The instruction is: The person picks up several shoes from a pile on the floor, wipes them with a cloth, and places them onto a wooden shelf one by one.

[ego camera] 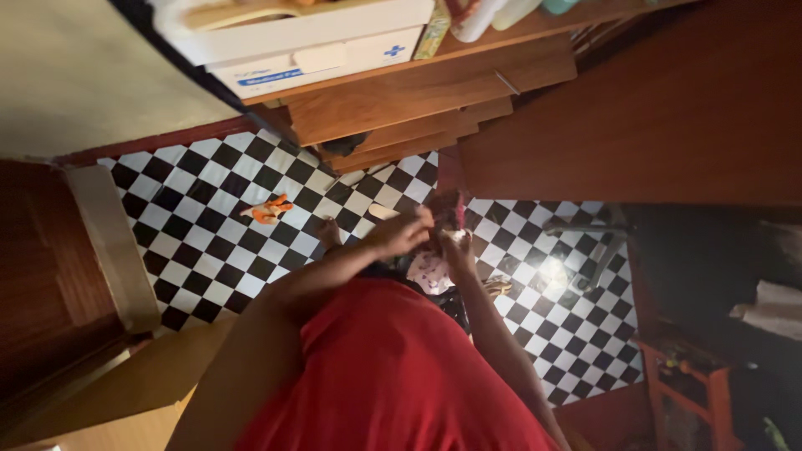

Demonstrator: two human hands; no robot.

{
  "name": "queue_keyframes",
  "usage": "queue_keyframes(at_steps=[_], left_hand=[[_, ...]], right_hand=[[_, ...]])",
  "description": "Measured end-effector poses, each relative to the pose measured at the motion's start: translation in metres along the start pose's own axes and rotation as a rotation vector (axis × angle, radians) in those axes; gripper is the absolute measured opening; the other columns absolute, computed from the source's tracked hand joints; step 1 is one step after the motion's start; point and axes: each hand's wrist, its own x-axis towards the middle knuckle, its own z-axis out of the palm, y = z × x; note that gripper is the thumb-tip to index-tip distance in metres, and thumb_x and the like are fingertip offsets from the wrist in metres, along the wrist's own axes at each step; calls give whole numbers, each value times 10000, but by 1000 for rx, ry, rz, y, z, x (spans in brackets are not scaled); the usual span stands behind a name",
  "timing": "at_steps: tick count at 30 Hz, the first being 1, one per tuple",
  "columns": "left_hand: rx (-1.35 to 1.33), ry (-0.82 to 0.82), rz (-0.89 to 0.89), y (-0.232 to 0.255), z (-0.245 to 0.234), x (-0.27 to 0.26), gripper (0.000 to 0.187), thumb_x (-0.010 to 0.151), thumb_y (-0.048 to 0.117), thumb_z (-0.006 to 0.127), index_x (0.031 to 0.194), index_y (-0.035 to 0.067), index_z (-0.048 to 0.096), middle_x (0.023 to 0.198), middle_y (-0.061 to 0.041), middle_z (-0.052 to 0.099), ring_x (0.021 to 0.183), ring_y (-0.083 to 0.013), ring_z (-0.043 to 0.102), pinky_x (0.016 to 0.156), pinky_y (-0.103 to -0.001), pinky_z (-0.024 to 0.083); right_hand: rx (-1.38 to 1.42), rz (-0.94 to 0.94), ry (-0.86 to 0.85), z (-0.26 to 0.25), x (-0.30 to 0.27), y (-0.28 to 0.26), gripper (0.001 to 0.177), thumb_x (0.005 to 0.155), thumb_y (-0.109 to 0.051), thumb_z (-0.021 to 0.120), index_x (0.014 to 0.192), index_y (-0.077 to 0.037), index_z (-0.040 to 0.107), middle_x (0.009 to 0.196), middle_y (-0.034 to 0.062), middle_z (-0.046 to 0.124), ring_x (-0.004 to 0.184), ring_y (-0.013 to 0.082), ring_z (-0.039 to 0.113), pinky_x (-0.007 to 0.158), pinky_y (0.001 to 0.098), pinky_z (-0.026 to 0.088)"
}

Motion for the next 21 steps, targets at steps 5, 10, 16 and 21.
queue_keyframes(at_steps=[5,10,16,21], left_hand=[[419,571,-513,-61,-66,48,439,914,235,711,1279,46,557,1240,-186,651,1128,-358,654,945,-460,554],[640,378,-909,-141,-89,66,749,824,423,805,1351,-19,508,1336,-297,541,1239,-478,487,977,-613,367],[55,871,-658,-175,-72,64,425,1104,243,599,1442,-5,527,1459,-298,512,1322,-478,493,1084,-547,410],[603,595,-496,-116,-67,30,327,866,105,628,1165,-19,586,1275,-358,565,1162,-495,565,938,-524,506]], right_hand=[[387,35,78,-33,-24,39,435,921,-208,650,1303,-14,575,1069,97,689,891,202,684,737,364,586],[117,48,197,-45,-57,47,450,931,-248,679,1288,15,605,1063,106,702,898,182,663,756,340,549],[-14,102,255,-40,-79,49,405,945,-247,668,1247,-2,553,1039,115,671,875,176,629,743,355,532],[144,25,179,-41,-67,67,371,946,-239,652,1224,-5,576,1053,102,665,892,163,618,746,339,520]])
